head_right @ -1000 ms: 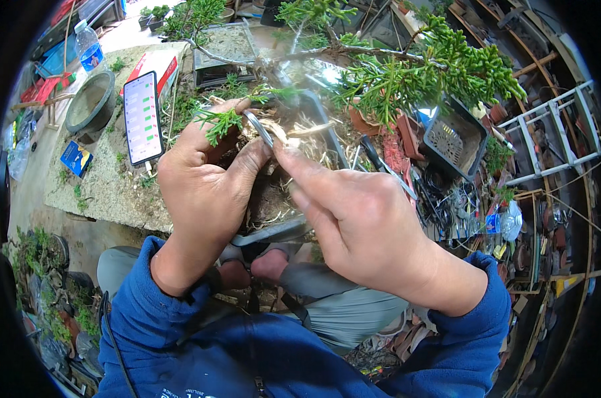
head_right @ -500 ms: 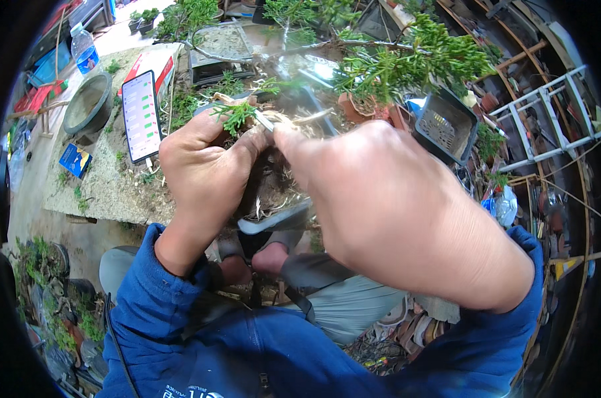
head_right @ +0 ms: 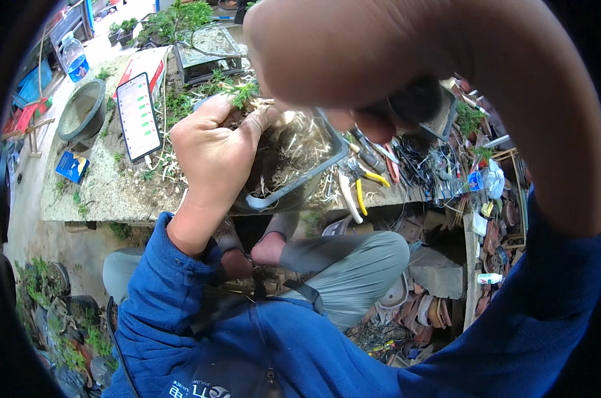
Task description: The person uses a chisel and hammer to chip away dead bark and wood from the base of a small bonsai tree. They then use pruning shears to trim small branches and foliage around the trunk. The person repeatedly rotates the tree to access different sides while working on the root area.
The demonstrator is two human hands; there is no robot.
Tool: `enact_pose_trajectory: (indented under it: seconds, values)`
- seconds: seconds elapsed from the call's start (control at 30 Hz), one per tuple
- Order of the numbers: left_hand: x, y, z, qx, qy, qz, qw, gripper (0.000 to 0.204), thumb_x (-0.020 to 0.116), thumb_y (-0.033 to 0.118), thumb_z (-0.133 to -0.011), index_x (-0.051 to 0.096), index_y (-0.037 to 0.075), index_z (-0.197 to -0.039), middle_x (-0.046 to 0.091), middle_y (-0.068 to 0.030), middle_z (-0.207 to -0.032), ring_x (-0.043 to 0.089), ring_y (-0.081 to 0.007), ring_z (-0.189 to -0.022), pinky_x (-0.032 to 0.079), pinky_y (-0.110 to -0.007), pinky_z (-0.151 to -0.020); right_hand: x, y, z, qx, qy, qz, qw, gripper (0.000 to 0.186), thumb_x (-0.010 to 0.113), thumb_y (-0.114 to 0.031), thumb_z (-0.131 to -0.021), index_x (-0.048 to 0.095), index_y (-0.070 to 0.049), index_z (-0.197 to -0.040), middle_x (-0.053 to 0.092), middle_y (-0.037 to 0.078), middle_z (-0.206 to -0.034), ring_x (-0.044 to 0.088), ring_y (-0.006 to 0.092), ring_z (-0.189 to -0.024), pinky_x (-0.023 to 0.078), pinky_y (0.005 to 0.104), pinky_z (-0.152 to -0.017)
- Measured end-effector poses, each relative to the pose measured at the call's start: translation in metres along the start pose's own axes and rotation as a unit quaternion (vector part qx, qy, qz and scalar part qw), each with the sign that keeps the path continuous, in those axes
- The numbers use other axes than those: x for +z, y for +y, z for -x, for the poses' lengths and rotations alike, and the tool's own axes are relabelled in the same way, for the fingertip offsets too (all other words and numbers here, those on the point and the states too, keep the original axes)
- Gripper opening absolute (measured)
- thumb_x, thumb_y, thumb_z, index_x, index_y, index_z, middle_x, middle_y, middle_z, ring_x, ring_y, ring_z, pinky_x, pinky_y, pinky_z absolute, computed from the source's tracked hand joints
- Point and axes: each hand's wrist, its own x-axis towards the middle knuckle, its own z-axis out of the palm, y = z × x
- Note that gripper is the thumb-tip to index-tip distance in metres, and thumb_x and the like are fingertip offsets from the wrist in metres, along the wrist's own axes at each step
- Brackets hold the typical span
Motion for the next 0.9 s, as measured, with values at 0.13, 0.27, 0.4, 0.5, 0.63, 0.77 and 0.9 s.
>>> enact_pose_trajectory:
  seconds: [0.13,0.27,0.4,0.5,0.63,0.77,0.9]
  values:
    - [0.0,0.0,-0.001,0.0,0.0,-0.009,1.0,0.025,0.09,0.014,-0.082,0.08,-0.001,-0.1,0.076,-0.0202,-0.084,0.075,-0.0327,-0.072,0.057,-0.039,-0.065,-0.008,-0.033,0.003,0.087,-0.015,0.044,0.995,0.022,0.056,-0.008,-0.096,0.064,0.003,-0.078,0.061,0.009,-0.058,0.065,0.0171,-0.044,0.049,0.0333,-0.04]
    - [0.0,-0.001,0.0,0.001,0.005,0.001,1.0,0.029,0.091,0.015,-0.082,0.082,0.0,-0.105,0.078,-0.0194,-0.088,0.078,-0.033,-0.077,0.06,-0.038,-0.07,0.012,-0.015,0.011,0.014,0.056,0.054,0.997,0.015,0.061,-0.009,-0.098,0.069,0.002,-0.099,0.063,0.016,-0.066,0.066,0.0255,-0.053,0.051,0.0375,-0.05]
    - [0.002,-0.001,0.003,-0.017,0.002,0.013,1.0,0.033,0.09,0.011,-0.081,0.083,0.001,-0.111,0.082,-0.0195,-0.099,0.081,-0.0328,-0.089,0.063,-0.037,-0.08,0.074,0.046,0.002,-0.173,0.215,0.009,0.961,0.037,0.067,-0.008,-0.1,0.073,0.001,-0.135,0.069,0.025,-0.08,0.068,0.0395,-0.067,0.055,0.0435,-0.065]
    - [0.003,-0.003,0.006,-0.013,0.004,0.021,1.0,0.038,0.09,0.007,-0.081,0.082,0.001,-0.118,0.082,-0.0151,-0.104,0.079,-0.0234,-0.09,0.062,-0.033,-0.081,0.132,0.069,0.006,-0.202,0.313,-0.044,0.927,0.052,0.065,0.002,-0.098,0.063,0.001,-0.15,0.071,0.025,-0.085,0.07,0.0399,-0.069,0.056,0.0436,-0.066]
    - [0.006,-0.01,0.008,-0.006,0.001,0.106,0.994,0.064,0.087,-0.002,-0.083,0.069,0.0,-0.145,0.082,-0.0114,-0.112,0.078,-0.015,-0.1,0.062,-0.028,-0.089,0.177,0.077,-0.015,-0.224,0.381,-0.165,0.882,0.053,0.063,0.004,-0.102,0.059,0.001,-0.155,0.07,0.017,-0.079,0.069,0.0268,-0.06,0.057,0.0359,-0.062]
    - [0.008,-0.014,0.01,-0.031,0.013,0.162,0.986,0.076,0.088,0.0,-0.08,0.063,0.004,-0.152,0.083,-0.016,-0.112,0.081,-0.0197,-0.103,0.063,-0.031,-0.093,0.206,0.081,-0.035,-0.228,0.396,-0.242,0.856,0.051,0.064,0.002,-0.102,0.06,0.004,-0.153,0.071,0.015,-0.089,0.07,0.0212,-0.064,0.057,0.0333,-0.062]
    - [0.001,-0.014,0.012,0.013,0.012,0.089,0.996,0.063,0.088,0.003,-0.082,0.069,0.002,-0.143,0.079,-0.0237,-0.123,0.081,-0.0289,-0.111,0.064,-0.036,-0.093,0.226,0.09,-0.047,-0.254,0.467,-0.228,0.816,0.054,0.069,0.004,-0.096,0.062,0.009,-0.149,0.079,0.025,-0.111,0.075,0.0316,-0.072,0.06,0.0371,-0.066]
